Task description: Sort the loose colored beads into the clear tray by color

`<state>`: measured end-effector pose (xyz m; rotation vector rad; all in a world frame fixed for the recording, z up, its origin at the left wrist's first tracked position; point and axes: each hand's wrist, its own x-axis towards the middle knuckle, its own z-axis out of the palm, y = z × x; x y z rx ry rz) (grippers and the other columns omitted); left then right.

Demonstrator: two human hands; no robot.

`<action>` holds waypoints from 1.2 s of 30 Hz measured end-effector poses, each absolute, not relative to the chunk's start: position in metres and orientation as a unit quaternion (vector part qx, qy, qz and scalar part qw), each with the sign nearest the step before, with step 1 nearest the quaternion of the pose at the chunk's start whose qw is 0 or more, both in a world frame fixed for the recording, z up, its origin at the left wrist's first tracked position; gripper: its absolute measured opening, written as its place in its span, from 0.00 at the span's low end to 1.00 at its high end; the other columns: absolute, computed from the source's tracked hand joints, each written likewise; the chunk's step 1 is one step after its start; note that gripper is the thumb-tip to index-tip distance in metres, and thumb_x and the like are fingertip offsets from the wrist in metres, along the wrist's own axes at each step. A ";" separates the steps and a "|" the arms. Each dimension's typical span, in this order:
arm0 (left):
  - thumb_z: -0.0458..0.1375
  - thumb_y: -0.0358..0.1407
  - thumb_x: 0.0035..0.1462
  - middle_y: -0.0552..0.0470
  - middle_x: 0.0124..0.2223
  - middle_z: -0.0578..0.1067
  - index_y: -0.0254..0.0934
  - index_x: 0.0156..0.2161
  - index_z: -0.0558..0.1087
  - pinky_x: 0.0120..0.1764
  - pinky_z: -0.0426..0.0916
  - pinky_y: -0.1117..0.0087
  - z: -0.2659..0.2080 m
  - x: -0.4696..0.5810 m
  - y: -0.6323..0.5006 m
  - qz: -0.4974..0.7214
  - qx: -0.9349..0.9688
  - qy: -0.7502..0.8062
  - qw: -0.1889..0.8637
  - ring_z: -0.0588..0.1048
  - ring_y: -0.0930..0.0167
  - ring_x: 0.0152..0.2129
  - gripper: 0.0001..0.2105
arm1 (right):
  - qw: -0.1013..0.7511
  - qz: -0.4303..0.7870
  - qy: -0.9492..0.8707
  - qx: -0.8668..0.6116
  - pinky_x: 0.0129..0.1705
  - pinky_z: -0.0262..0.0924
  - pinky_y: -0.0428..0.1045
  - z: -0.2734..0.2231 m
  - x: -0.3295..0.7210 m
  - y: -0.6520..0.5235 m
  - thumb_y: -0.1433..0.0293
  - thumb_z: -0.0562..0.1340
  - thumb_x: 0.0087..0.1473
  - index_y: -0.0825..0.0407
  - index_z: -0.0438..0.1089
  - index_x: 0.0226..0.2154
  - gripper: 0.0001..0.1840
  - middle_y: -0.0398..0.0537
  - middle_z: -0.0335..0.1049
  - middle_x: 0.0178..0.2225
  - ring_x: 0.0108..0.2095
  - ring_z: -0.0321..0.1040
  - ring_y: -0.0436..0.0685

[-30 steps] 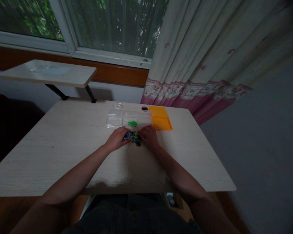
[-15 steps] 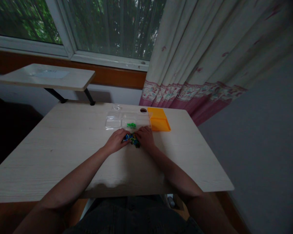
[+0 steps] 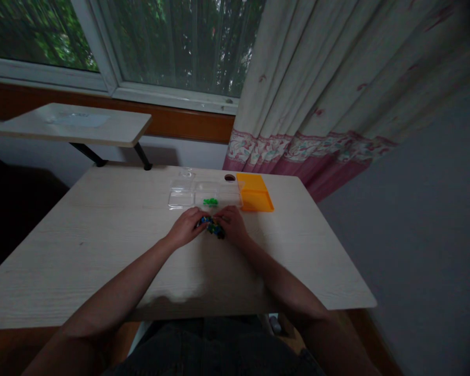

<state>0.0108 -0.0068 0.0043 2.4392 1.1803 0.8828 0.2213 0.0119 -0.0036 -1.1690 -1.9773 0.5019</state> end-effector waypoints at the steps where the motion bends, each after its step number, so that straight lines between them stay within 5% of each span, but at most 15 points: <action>1: 0.53 0.41 0.64 0.47 0.37 0.71 0.38 0.48 0.72 0.42 0.66 0.65 0.003 0.011 -0.006 0.318 0.845 0.403 0.148 0.70 0.66 0.37 0.13 | 0.393 0.216 -0.768 -0.457 0.46 0.59 0.51 -0.003 0.220 0.010 0.66 0.65 0.55 0.48 0.78 0.32 0.05 0.45 0.73 0.31 0.39 0.66 0.55; 15: 0.53 0.40 0.64 0.49 0.35 0.70 0.37 0.41 0.73 0.39 0.66 0.68 -0.002 0.011 -0.004 0.362 0.828 0.386 0.185 0.70 0.69 0.35 0.10 | 0.393 0.241 -0.759 -0.461 0.46 0.61 0.51 -0.002 0.218 -0.001 0.60 0.62 0.58 0.47 0.78 0.35 0.11 0.47 0.72 0.33 0.40 0.66 0.55; 26: 0.53 0.40 0.63 0.50 0.33 0.69 0.38 0.40 0.75 0.37 0.66 0.68 -0.004 0.007 0.000 0.401 0.784 0.426 0.207 0.69 0.69 0.34 0.11 | 0.342 0.134 -0.825 -0.430 0.54 0.53 0.54 -0.008 0.220 -0.011 0.62 0.56 0.62 0.50 0.73 0.48 0.17 0.49 0.73 0.38 0.42 0.66 0.56; 32: 0.54 0.39 0.63 0.51 0.32 0.69 0.38 0.38 0.74 0.35 0.65 0.69 -0.004 0.004 0.003 0.447 0.747 0.448 0.206 0.69 0.70 0.32 0.09 | 0.342 0.123 -0.818 -0.446 0.54 0.53 0.55 -0.010 0.228 -0.004 0.61 0.56 0.62 0.49 0.76 0.41 0.15 0.47 0.73 0.32 0.38 0.67 0.56; 36: 0.54 0.39 0.62 0.52 0.32 0.68 0.38 0.37 0.74 0.33 0.64 0.70 -0.005 0.003 0.004 0.449 0.741 0.459 0.199 0.68 0.71 0.31 0.09 | 0.389 0.153 -0.774 -0.475 0.44 0.59 0.51 -0.006 0.247 0.007 0.60 0.53 0.63 0.50 0.74 0.33 0.18 0.48 0.71 0.30 0.35 0.66 0.55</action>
